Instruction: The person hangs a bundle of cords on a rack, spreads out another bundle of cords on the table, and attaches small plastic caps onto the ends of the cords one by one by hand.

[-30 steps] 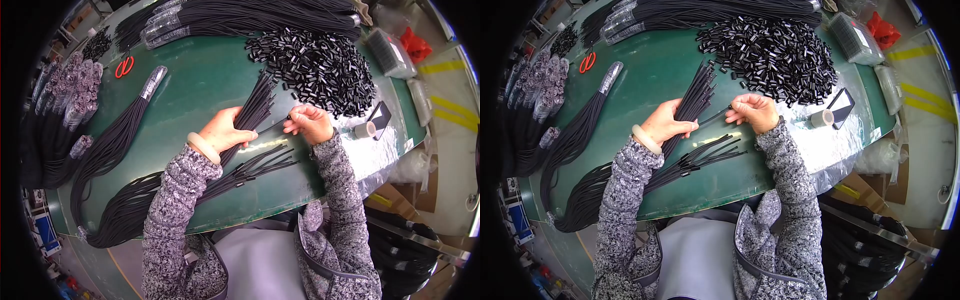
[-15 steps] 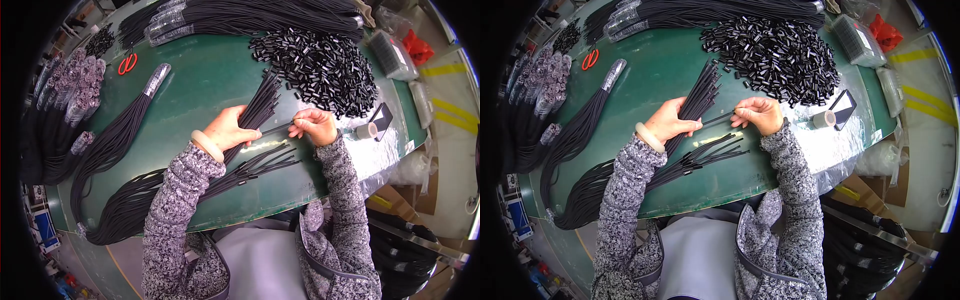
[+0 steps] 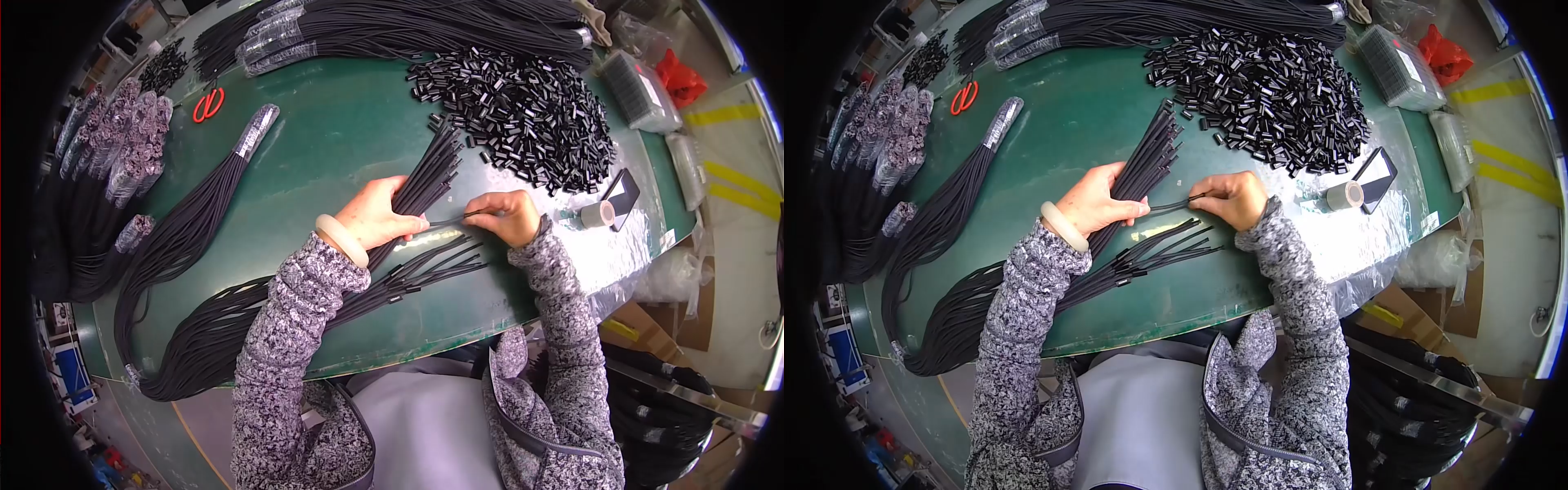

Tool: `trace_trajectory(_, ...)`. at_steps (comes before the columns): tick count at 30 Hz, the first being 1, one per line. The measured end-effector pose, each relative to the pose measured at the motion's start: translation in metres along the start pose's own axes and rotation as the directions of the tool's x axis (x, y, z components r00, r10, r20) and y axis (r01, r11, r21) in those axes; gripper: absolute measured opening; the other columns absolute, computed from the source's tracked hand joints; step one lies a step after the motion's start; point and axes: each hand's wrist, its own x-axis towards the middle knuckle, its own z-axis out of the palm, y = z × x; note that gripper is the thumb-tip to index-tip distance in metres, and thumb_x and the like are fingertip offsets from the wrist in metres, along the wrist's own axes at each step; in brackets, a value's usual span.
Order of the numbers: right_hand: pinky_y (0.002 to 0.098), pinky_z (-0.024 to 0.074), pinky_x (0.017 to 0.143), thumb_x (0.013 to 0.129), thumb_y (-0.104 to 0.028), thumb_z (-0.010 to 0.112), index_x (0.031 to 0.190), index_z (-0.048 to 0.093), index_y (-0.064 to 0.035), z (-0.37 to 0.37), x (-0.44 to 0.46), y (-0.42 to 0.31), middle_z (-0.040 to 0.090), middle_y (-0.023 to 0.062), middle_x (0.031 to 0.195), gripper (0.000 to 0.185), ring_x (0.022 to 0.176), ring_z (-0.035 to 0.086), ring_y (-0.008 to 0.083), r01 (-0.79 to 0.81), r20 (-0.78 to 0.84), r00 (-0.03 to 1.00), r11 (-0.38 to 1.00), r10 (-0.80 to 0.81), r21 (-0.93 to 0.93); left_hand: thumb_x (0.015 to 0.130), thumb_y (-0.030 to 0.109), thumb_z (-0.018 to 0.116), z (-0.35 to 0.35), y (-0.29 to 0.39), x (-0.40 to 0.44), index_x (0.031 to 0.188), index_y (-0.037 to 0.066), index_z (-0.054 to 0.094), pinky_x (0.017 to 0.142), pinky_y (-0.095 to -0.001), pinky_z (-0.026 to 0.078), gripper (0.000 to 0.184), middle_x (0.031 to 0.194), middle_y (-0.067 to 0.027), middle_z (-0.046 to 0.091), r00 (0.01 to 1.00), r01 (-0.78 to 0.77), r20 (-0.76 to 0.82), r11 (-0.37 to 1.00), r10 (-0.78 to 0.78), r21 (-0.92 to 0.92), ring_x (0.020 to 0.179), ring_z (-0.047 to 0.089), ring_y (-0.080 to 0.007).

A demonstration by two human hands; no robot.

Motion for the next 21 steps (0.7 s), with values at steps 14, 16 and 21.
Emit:
trace_trajectory(14, 0.0493, 0.0348, 0.090, 0.068, -0.019, 0.062, 0.069, 0.063, -0.0171, 0.074, -0.001, -0.035, 0.059, -0.0050, 0.069, 0.002, 0.074, 0.052, 0.0165, 0.265, 0.218, 0.935, 0.143, -0.280, -0.954, 0.076, -0.003, 0.062, -0.001, 0.002, 0.000, 0.107, -0.001, 0.053, 0.056, -0.0196, 0.046, 0.033, 0.080, -0.0047, 0.061, 0.999, -0.038, -0.001, 0.995, 0.038, 0.095, 0.062, 0.054, -0.0094)
trace_trajectory(16, 0.0476, 0.0357, 0.088, 0.068, -0.019, 0.061, 0.068, 0.061, -0.0168, 0.063, 0.001, -0.028, 0.058, -0.0049, 0.068, 0.002, 0.073, 0.051, 0.0166, 0.303, 0.254, 0.924, 0.139, -0.287, -0.943, 0.076, -0.003, 0.061, -0.002, 0.004, 0.000, 0.108, -0.001, 0.053, 0.057, -0.0196, 0.046, 0.033, 0.081, -0.0048, 0.061, 1.000, -0.006, -0.009, 0.996, 0.007, 0.092, 0.064, 0.055, -0.0094)
trace_trajectory(21, 0.0413, 0.0380, 0.077, 0.070, -0.016, 0.057, 0.069, 0.058, -0.0152, 0.066, 0.007, -0.023, 0.054, -0.0033, 0.069, 0.001, 0.069, 0.049, 0.0152, 0.459, 0.385, 0.853, 0.155, -0.352, -0.875, 0.075, 0.000, 0.060, -0.007, -0.007, 0.001, 0.107, -0.001, 0.054, 0.060, -0.0217, 0.046, 0.033, 0.082, -0.0054, 0.061, 0.997, -0.078, -0.009, 0.994, 0.079, 0.081, 0.066, 0.055, -0.0104)
